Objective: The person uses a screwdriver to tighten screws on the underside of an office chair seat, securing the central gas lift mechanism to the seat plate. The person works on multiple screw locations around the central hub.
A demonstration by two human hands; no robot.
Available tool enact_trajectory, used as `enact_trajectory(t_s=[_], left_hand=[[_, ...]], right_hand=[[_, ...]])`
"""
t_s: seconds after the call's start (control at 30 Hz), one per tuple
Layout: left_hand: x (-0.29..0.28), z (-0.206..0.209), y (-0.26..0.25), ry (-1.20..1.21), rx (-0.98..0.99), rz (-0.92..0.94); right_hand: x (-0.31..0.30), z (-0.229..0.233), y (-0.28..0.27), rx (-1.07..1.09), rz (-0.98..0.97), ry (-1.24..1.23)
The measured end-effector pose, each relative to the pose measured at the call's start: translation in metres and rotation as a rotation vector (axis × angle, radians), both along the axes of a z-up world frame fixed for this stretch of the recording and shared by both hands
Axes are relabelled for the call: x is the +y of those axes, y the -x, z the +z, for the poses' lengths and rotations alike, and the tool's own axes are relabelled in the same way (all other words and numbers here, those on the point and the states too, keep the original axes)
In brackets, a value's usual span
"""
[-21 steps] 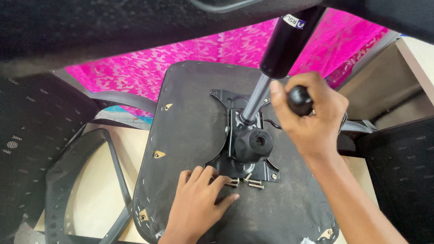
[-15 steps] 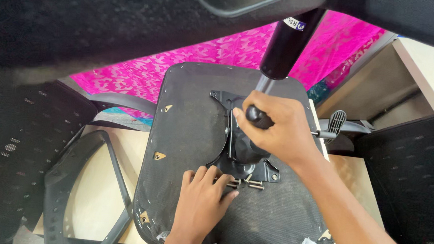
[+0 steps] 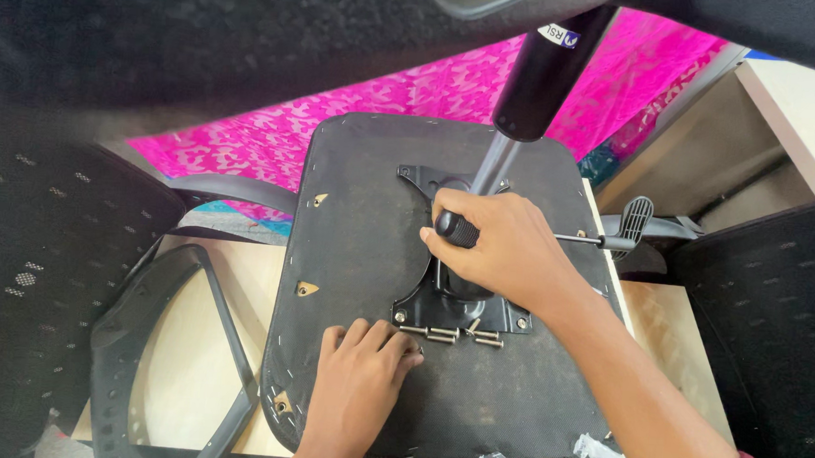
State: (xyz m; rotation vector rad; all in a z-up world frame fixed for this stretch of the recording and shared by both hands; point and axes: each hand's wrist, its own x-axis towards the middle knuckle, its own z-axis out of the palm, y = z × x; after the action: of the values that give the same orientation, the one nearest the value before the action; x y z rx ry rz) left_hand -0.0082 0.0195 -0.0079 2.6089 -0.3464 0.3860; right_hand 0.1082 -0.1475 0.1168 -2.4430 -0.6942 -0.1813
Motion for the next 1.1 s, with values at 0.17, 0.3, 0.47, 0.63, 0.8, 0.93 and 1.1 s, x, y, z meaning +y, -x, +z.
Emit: enact_trajectory(t_s=[0.17, 0.3, 0.47, 0.63, 0.8, 0.93, 1.1], left_hand=[[0.007, 0.007, 0.002, 0.017, -0.053, -0.028], [0.012, 0.016, -0.017, 0.151, -0.036, 0.084], [0.019, 0.023, -0.08, 0.309, -0.051, 0.164], [0.013, 0.02, -0.161, 0.637, 0.12, 0.309], [0.012, 0.002, -0.216, 0.644, 0.136, 0.386], [0.014, -0.013, -0.24, 0.558, 0.184, 0.372], [0.014, -0.022, -0.258, 0.403, 0.12, 0.238]], right_hand=[[0.001, -0.001, -0.001, 0.154, -0.084, -0.022], [0.0, -0.002, -0.007, 0.07, -0.02, -0.054], [0.0, -0.005, -0.008, 0.151, -0.085, -0.052], [-0.001, -0.005, -0.008, 0.146, -0.084, -0.053], [0.001, -0.004, -0.008, 0.163, -0.092, -0.055], [0.001, -0.002, -0.008, 0.193, -0.114, -0.051], [0.003, 0.001, -0.009, 0.223, -0.137, -0.027]])
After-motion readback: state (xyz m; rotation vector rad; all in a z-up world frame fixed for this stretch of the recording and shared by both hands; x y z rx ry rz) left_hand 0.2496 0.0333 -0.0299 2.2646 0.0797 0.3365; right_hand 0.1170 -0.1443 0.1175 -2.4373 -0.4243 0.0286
